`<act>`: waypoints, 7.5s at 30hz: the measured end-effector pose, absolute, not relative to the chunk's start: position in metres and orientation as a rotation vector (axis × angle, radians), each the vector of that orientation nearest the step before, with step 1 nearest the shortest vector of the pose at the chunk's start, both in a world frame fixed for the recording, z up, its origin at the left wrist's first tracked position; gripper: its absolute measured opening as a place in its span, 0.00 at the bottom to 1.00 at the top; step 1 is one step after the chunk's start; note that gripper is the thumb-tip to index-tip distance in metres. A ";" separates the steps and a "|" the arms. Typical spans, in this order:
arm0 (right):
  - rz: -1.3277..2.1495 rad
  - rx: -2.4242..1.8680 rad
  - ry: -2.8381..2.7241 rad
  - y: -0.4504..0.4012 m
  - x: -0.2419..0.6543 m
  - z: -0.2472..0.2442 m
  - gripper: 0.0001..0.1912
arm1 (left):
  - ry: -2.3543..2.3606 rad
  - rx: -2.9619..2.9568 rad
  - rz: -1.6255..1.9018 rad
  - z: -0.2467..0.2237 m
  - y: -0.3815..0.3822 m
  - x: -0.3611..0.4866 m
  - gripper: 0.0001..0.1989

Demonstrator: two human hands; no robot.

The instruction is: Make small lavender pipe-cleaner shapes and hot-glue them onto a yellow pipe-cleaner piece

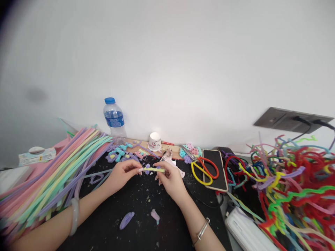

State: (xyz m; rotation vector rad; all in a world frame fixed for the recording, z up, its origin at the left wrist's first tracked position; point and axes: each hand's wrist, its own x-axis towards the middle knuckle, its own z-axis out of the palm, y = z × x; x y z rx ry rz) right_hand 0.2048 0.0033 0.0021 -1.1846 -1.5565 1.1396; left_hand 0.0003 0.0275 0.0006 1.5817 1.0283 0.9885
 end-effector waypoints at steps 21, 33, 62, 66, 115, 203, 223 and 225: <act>1.466 -1.108 -1.275 0.004 0.206 0.007 0.21 | 1.026 1.610 0.996 0.001 0.027 0.001 0.05; 1.449 -1.183 -1.250 0.005 0.203 0.005 0.15 | 1.027 1.664 0.986 0.000 0.026 0.001 0.04; 1.469 -1.036 -1.317 -0.002 0.192 0.007 0.14 | 0.812 1.546 0.791 -0.001 0.021 0.006 0.15; 1.526 -1.008 -1.308 -0.005 0.186 0.005 0.15 | 0.784 1.513 0.752 0.000 0.019 0.009 0.13; 1.488 -1.005 -1.444 -0.007 0.186 -0.001 0.07 | 0.806 1.480 0.709 0.001 0.024 0.007 0.08; 1.430 -0.973 -1.277 -0.009 0.178 0.001 0.06 | 0.771 1.669 0.754 0.004 0.017 0.007 0.09; 0.500 -1.484 -1.672 -0.001 0.208 0.006 0.07 | 0.749 1.383 0.864 -0.001 0.018 0.010 0.10; 0.170 -1.647 -1.762 0.003 0.216 0.005 0.11 | 0.787 1.398 0.872 -0.001 0.018 0.010 0.10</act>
